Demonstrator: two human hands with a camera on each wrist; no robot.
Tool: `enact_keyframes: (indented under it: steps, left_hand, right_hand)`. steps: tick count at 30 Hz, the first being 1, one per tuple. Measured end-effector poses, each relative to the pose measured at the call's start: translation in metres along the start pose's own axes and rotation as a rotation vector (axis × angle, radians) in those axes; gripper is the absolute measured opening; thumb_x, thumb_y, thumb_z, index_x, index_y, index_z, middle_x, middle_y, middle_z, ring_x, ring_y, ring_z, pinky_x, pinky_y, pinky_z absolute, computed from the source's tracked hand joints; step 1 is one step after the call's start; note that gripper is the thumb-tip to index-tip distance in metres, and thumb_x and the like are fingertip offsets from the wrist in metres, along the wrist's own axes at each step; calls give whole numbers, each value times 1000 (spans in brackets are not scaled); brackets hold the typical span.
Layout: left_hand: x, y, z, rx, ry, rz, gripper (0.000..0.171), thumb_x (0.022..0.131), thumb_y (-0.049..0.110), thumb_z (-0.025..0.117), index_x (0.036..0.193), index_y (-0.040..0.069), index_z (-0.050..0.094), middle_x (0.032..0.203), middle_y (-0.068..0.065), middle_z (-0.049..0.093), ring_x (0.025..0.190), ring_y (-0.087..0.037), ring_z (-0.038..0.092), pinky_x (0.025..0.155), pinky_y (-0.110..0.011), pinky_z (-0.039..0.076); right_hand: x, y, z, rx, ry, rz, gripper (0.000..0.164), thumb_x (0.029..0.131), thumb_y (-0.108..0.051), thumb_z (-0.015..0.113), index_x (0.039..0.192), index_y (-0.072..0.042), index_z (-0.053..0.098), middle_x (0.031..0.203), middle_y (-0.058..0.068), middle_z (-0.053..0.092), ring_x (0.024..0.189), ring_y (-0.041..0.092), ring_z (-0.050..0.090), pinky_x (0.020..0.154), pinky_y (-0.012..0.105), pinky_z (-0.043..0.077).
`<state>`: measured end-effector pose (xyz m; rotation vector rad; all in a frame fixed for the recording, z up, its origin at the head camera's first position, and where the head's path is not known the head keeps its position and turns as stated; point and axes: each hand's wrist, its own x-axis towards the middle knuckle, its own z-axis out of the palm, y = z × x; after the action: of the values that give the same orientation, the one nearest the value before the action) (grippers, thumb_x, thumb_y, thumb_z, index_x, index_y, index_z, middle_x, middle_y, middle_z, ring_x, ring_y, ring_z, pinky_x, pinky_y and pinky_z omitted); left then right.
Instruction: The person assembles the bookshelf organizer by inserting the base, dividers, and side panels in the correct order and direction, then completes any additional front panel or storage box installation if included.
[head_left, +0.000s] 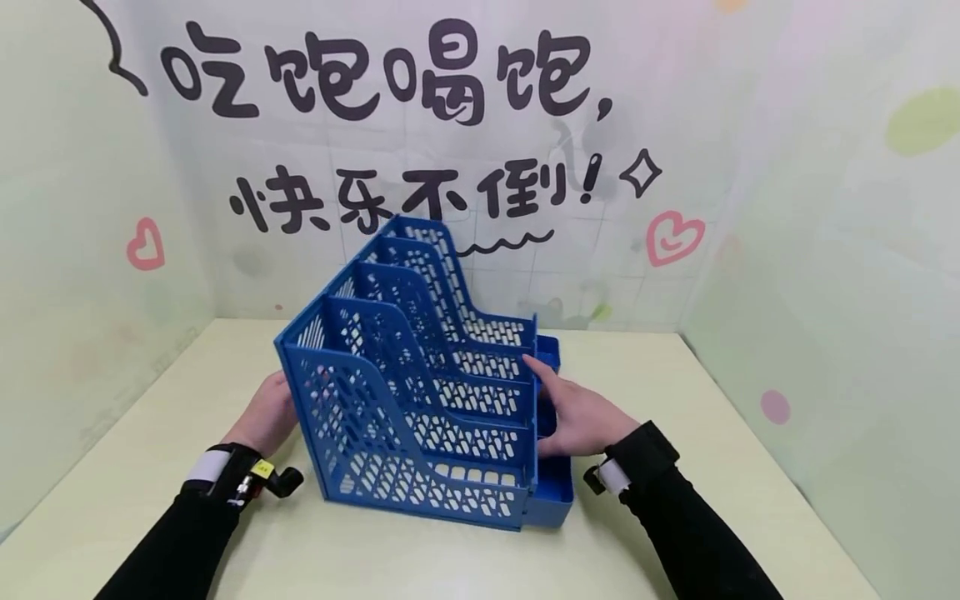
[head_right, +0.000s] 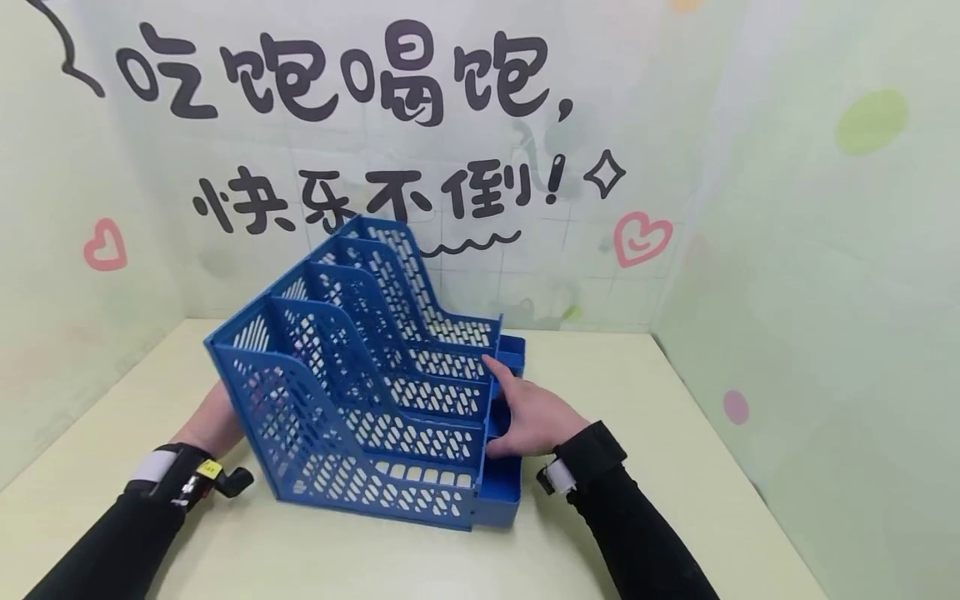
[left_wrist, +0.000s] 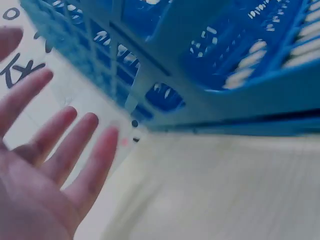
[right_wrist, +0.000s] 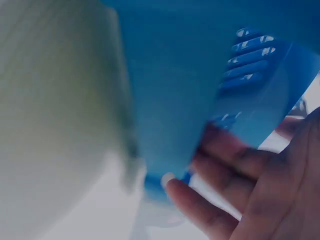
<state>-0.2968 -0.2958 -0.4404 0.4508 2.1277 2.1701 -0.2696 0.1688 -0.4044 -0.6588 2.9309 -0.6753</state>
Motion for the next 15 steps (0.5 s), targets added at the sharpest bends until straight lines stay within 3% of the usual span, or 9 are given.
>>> enact_keyframes:
  steps: [2, 5, 8, 10, 12, 15]
  left_hand:
    - [0, 0, 0, -22, 21, 1, 31, 109, 38, 46, 129, 24, 65, 123, 17, 68, 116, 0, 63, 94, -22, 53]
    - [0, 1, 0, -27, 81, -9, 38, 107, 38, 51, 134, 14, 63, 121, 14, 70, 110, -5, 68, 89, -27, 59]
    - [1, 3, 3, 82, 142, -45, 51, 105, 45, 53, 139, 8, 58, 122, 12, 68, 107, -8, 68, 86, -28, 60]
    - [1, 5, 8, 124, 152, -69, 49, 104, 46, 56, 134, 9, 60, 116, 10, 67, 99, -9, 68, 81, -27, 59]
    - [1, 7, 14, 148, 119, -73, 41, 105, 43, 55, 124, 7, 62, 105, 5, 67, 88, -11, 67, 75, -27, 59]
    - [1, 12, 29, 161, -10, -70, 34, 107, 33, 54, 115, 0, 58, 100, -10, 67, 84, -17, 68, 73, -31, 60]
  right_hand:
    - [-8, -10, -1, -82, 26, 38, 130, 67, -50, 87, 165, -26, 4, 127, 8, 68, 101, 16, 67, 88, 38, 56]
    - [-20, -29, 1, -107, 44, 130, 133, 68, -50, 85, 164, -11, 2, 94, 4, 73, 70, 13, 64, 64, 32, 53]
    - [-29, -47, 6, -94, 74, 205, 136, 71, -52, 84, 162, -2, -3, 66, -3, 62, 52, 12, 58, 50, 31, 46]
    - [-33, -56, 9, -90, 108, 233, 137, 71, -52, 85, 161, 3, -3, 59, -4, 59, 47, 13, 56, 45, 31, 44]
    - [-36, -63, 12, -105, 140, 257, 139, 70, -54, 85, 160, 5, -3, 56, -4, 56, 44, 13, 54, 43, 30, 43]
    - [-40, -69, 16, -129, 171, 274, 140, 70, -54, 85, 160, 7, -4, 53, -4, 54, 42, 13, 52, 41, 31, 40]
